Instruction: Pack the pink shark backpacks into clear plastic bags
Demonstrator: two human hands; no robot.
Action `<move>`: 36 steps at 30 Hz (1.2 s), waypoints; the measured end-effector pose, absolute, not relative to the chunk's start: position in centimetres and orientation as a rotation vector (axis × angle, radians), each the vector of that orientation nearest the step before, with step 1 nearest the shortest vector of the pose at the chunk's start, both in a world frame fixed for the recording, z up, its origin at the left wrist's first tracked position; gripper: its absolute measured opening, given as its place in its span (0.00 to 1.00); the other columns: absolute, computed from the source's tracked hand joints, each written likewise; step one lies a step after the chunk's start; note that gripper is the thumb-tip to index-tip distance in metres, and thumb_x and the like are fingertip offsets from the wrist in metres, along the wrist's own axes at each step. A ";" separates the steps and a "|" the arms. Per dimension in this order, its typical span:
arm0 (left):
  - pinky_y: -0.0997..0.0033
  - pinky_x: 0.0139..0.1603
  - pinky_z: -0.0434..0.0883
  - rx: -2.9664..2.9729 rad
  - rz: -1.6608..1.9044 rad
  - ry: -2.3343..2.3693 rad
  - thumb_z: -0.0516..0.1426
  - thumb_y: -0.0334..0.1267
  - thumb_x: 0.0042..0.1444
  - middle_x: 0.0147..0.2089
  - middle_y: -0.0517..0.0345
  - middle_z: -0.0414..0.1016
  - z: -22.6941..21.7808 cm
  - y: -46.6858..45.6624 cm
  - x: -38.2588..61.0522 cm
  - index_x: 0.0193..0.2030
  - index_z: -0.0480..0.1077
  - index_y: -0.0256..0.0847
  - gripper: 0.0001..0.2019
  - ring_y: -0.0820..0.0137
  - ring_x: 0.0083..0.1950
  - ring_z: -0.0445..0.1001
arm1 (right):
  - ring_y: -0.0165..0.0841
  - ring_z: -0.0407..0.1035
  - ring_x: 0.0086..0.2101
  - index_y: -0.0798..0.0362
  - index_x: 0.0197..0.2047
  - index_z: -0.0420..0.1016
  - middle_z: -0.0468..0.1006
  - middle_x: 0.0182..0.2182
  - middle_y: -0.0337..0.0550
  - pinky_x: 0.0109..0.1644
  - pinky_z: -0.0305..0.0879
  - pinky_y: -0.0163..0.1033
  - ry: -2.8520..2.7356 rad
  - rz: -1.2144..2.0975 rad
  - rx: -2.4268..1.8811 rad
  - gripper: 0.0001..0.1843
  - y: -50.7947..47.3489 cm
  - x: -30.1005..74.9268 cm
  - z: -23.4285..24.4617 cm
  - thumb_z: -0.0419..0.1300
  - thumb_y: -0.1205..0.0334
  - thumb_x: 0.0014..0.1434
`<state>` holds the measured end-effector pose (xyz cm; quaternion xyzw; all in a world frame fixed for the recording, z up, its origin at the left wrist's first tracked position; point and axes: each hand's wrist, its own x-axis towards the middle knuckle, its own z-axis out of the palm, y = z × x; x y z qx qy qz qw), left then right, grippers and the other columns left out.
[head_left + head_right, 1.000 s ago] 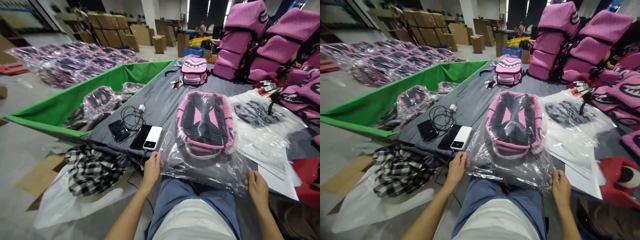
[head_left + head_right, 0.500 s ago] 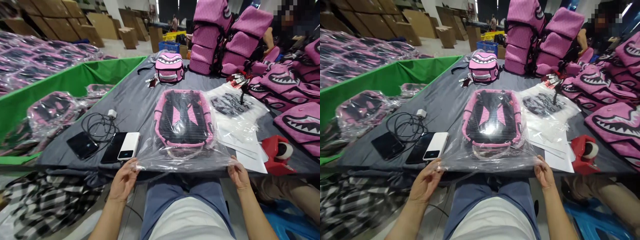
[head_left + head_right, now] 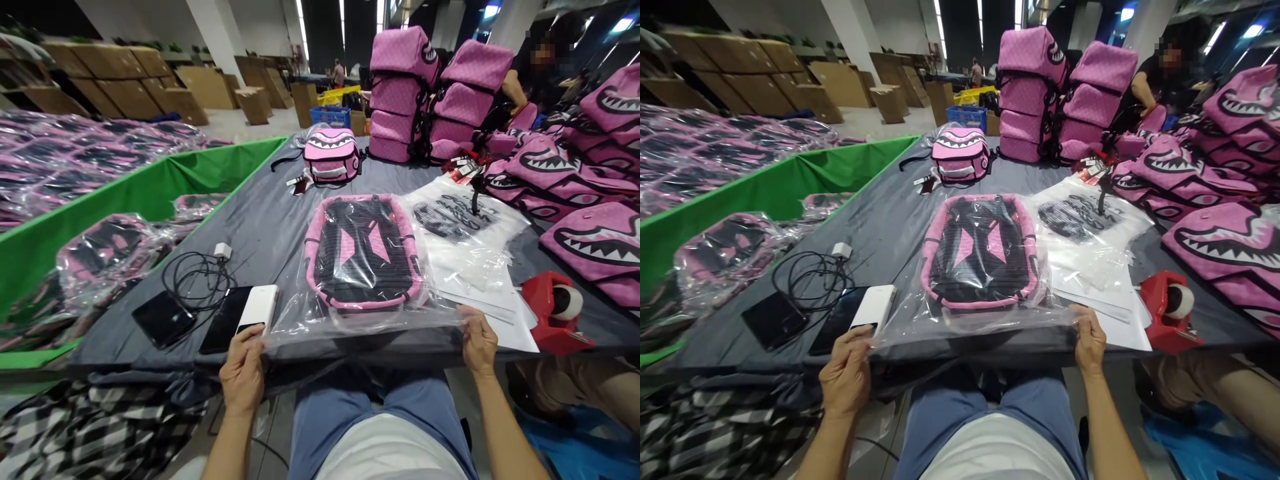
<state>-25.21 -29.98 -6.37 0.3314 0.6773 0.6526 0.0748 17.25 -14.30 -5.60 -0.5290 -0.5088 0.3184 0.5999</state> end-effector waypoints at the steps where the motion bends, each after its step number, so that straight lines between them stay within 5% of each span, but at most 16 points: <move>1: 0.63 0.49 0.73 0.914 2.009 1.970 0.61 0.58 0.54 0.42 0.51 0.77 -6.6 -29.6 -24.9 0.28 0.77 0.41 0.20 0.62 0.45 0.75 | 0.34 0.67 0.31 0.50 0.25 0.66 0.76 0.32 0.44 0.37 0.65 0.39 -1.145 0.740 -1.191 0.29 -14.1 16.7 -5.8 0.57 0.32 0.60; 5: 0.72 0.33 0.70 0.648 2.100 1.801 0.65 0.57 0.50 0.24 0.62 0.72 -7.3 -28.4 -24.3 0.35 0.79 0.40 0.20 0.71 0.27 0.69 | 0.29 0.58 0.22 0.49 0.28 0.66 0.63 0.18 0.32 0.29 0.59 0.36 -1.097 0.685 -1.246 0.29 -13.2 15.5 -6.3 0.58 0.30 0.59; 9: 0.73 0.24 0.63 0.613 1.941 1.952 0.62 0.58 0.52 0.20 0.65 0.66 -7.2 -27.6 -24.0 0.38 0.78 0.38 0.22 0.73 0.21 0.63 | 0.29 0.55 0.18 0.50 0.35 0.70 0.60 0.15 0.28 0.25 0.54 0.37 -1.076 0.712 -1.364 0.31 -12.4 15.4 -6.2 0.59 0.27 0.55; 11: 0.70 0.27 0.67 0.701 1.796 2.094 0.58 0.59 0.54 0.23 0.62 0.71 -6.8 -27.2 -23.8 0.41 0.78 0.38 0.24 0.70 0.23 0.66 | 0.29 0.55 0.18 0.50 0.36 0.70 0.59 0.14 0.27 0.25 0.54 0.37 -1.088 0.739 -1.373 0.31 -12.3 15.5 -6.3 0.59 0.28 0.54; 14: 0.56 0.48 0.71 1.069 1.663 2.477 0.54 0.58 0.61 0.43 0.47 0.80 -5.8 -26.7 -22.7 0.52 0.76 0.37 0.26 0.58 0.42 0.77 | 0.28 0.54 0.17 0.51 0.37 0.70 0.58 0.14 0.26 0.24 0.54 0.37 -1.100 0.741 -1.360 0.31 -12.3 15.6 -6.5 0.58 0.28 0.56; 16: 0.49 0.62 0.63 1.556 1.585 2.587 0.52 0.55 0.65 0.53 0.42 0.78 -4.6 -26.4 -21.2 0.58 0.72 0.39 0.25 0.54 0.55 0.75 | 0.28 0.53 0.16 0.51 0.37 0.70 0.56 0.13 0.25 0.23 0.53 0.37 -1.105 0.738 -1.341 0.31 -12.3 15.6 -6.7 0.57 0.28 0.57; 19: 0.48 0.71 0.49 2.304 1.328 2.236 0.54 0.54 0.67 0.49 0.48 0.80 -2.4 -25.7 -18.4 0.56 0.72 0.42 0.21 0.55 0.57 0.74 | 0.28 0.52 0.16 0.51 0.37 0.69 0.56 0.14 0.25 0.23 0.53 0.36 -1.099 0.724 -1.325 0.31 -12.4 15.7 -6.9 0.57 0.28 0.57; 24: 0.45 0.72 0.44 2.494 1.072 1.996 0.59 0.55 0.63 0.37 0.55 0.80 0.3 -24.7 -15.5 0.43 0.74 0.42 0.17 0.57 0.49 0.74 | 0.28 0.53 0.16 0.51 0.37 0.71 0.57 0.14 0.26 0.23 0.54 0.37 -1.116 0.696 -1.338 0.30 -12.5 15.7 -6.6 0.57 0.29 0.58; 29: 0.50 0.69 0.49 2.536 1.184 1.867 0.59 0.38 0.67 0.31 0.64 0.77 0.6 -24.6 -15.1 0.37 0.71 0.43 0.06 0.65 0.43 0.74 | 0.29 0.55 0.16 0.51 0.37 0.71 0.57 0.13 0.26 0.23 0.55 0.37 -1.116 0.687 -1.343 0.31 -12.6 15.5 -6.2 0.56 0.28 0.58; 36: 0.52 0.66 0.55 2.346 1.150 1.808 0.56 0.39 0.67 0.30 0.63 0.77 2.2 -22.6 -17.0 0.34 0.73 0.44 0.10 0.67 0.43 0.74 | 0.29 0.58 0.17 0.51 0.38 0.71 0.62 0.15 0.29 0.24 0.57 0.37 -1.180 0.536 -1.378 0.31 -12.9 15.8 -5.4 0.52 0.29 0.62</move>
